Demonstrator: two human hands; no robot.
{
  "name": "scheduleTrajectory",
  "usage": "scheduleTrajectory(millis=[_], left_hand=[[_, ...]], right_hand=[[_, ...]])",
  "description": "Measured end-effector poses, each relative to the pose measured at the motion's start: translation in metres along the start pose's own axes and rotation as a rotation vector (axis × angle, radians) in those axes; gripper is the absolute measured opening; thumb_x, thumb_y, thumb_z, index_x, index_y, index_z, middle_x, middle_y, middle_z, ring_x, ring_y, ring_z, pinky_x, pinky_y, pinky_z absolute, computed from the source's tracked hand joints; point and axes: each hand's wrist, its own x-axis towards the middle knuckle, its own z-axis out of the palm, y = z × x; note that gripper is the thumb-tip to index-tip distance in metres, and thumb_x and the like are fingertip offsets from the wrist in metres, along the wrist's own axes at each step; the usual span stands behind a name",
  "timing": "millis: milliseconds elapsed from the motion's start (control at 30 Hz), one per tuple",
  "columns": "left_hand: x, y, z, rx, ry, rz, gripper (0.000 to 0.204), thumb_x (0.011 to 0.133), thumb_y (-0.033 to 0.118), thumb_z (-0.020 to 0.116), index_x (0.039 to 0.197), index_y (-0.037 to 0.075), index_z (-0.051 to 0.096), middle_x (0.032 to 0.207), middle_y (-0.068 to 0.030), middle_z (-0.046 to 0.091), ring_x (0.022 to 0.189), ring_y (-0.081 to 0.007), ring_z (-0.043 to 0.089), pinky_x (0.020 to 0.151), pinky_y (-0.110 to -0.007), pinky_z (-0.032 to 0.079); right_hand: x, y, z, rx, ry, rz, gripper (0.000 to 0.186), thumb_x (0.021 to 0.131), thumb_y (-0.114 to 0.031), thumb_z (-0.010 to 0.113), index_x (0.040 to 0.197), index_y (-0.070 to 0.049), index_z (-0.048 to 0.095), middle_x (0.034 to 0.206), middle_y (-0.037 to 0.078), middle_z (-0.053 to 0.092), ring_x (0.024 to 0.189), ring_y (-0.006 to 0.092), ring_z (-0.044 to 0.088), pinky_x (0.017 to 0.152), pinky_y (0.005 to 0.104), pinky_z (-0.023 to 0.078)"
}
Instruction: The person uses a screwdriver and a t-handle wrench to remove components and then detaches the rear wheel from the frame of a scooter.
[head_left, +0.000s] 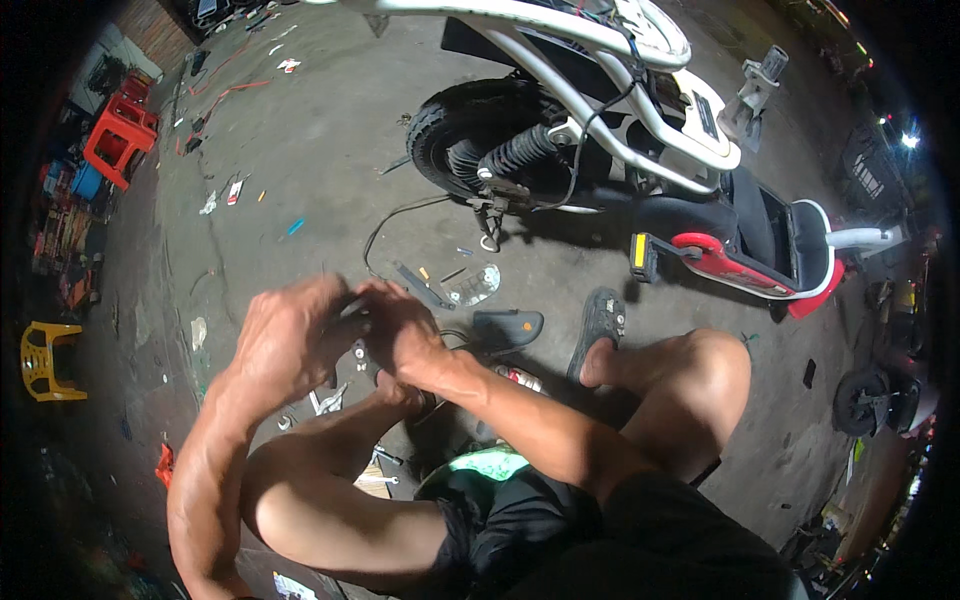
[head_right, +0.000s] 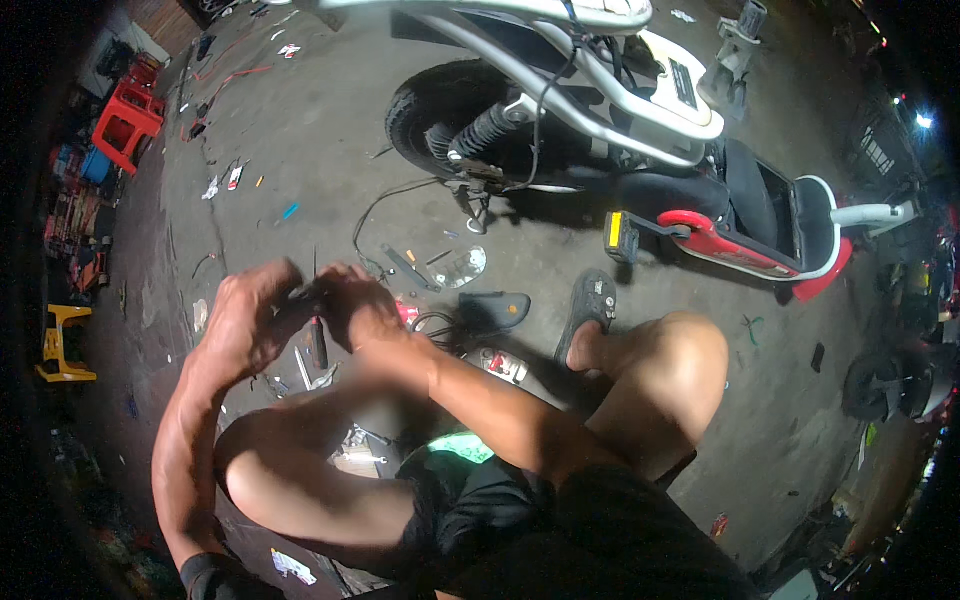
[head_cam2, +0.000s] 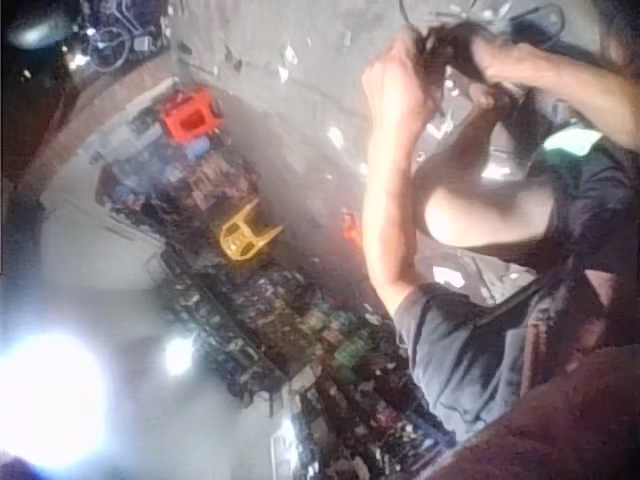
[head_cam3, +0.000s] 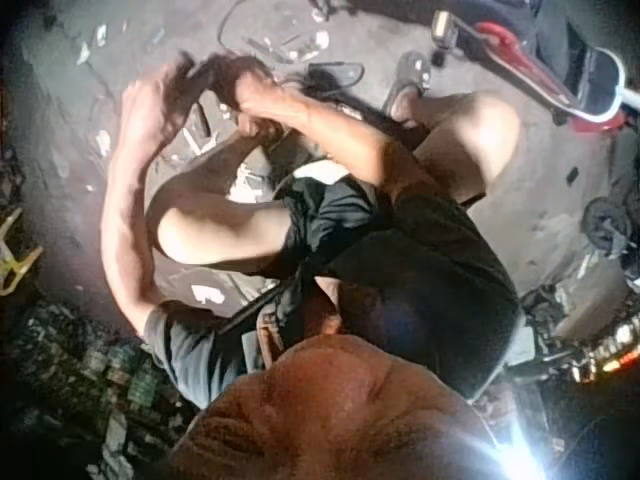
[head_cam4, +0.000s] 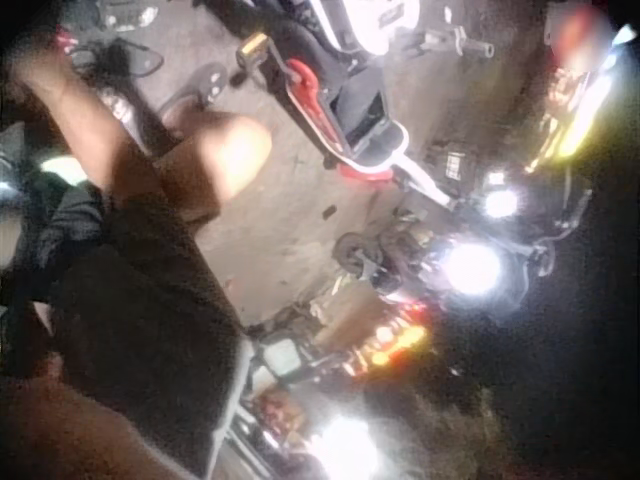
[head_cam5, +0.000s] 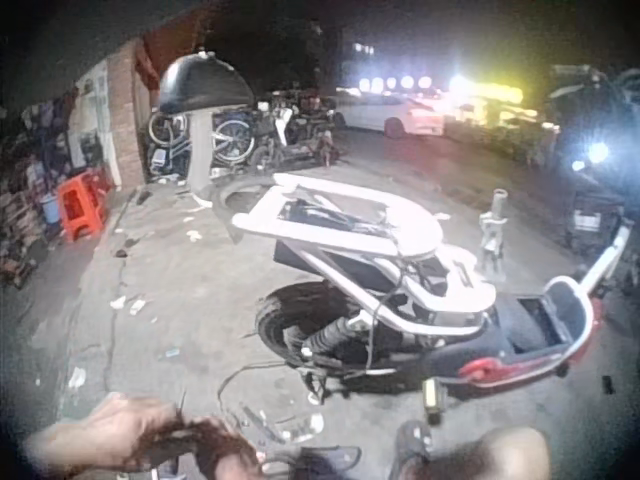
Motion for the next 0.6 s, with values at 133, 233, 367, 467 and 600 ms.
scheduleTrajectory(millis=[133, 233, 367, 467, 600], left_hand=[[0.043, -0.012, 0.033, 0.021, -0.228, -0.066, 0.066, 0.074, 0.022, 0.082, 0.129, 0.001, 0.053, 0.121, -0.0197, 0.058, 0.115, -0.0351, 0.056, 0.096, -0.042, 0.047], [0.056, -0.022, 0.083, 0.061, -0.297, -0.194, 0.041, 0.083, 0.025, 0.072, 0.116, 0.004, 0.058, 0.103, -0.0220, 0.064, 0.101, -0.0425, 0.061, 0.086, -0.046, 0.049], [0.076, -0.043, 0.116, 0.125, -0.228, -0.325, 0.024, 0.090, 0.024, 0.061, 0.105, 0.005, 0.060, 0.081, -0.0230, 0.064, 0.082, -0.0454, 0.062, 0.072, -0.050, 0.049], [0.103, -0.059, 0.109, 0.222, -0.173, -0.218, 0.018, 0.091, 0.023, 0.057, 0.097, 0.007, 0.064, 0.080, -0.0220, 0.064, 0.078, -0.0449, 0.061, 0.067, -0.051, 0.048], [0.135, -0.064, 0.093, 0.275, -0.119, -0.079, 0.017, 0.091, 0.022, 0.058, 0.096, 0.008, 0.066, 0.080, -0.0206, 0.065, 0.077, -0.0433, 0.062, 0.066, -0.050, 0.048]], right_hand=[[0.003, 0.034, -0.035, 0.748, 0.117, 0.518, 0.022, 0.097, -0.024, 0.051, 0.105, -0.005, 0.057, 0.092, 0.011, 0.065, 0.076, 0.0209, 0.061, 0.067, 0.0352, 0.050], [0.004, 0.058, -0.051, 1.399, 0.182, 0.599, 0.028, 0.100, -0.033, 0.050, 0.104, -0.006, 0.057, 0.093, 0.009, 0.064, 0.076, 0.0182, 0.060, 0.068, 0.0346, 0.050], [0.011, 0.094, -0.056, 1.307, 0.169, 0.738, 0.032, 0.099, -0.038, 0.051, 0.105, -0.006, 0.057, 0.097, 0.008, 0.064, 0.080, 0.0191, 0.062, 0.071, 0.0365, 0.050], [0.019, 0.122, -0.060, 1.227, 0.288, 0.808, 0.033, 0.098, -0.040, 0.054, 0.108, -0.008, 0.056, 0.101, 0.009, 0.064, 0.086, 0.0203, 0.062, 0.074, 0.0376, 0.049], [0.031, 0.143, -0.067, 1.269, 0.391, 0.789, 0.027, 0.096, -0.036, 0.060, 0.109, -0.012, 0.055, 0.102, 0.009, 0.065, 0.090, 0.0213, 0.061, 0.076, 0.0383, 0.049]])
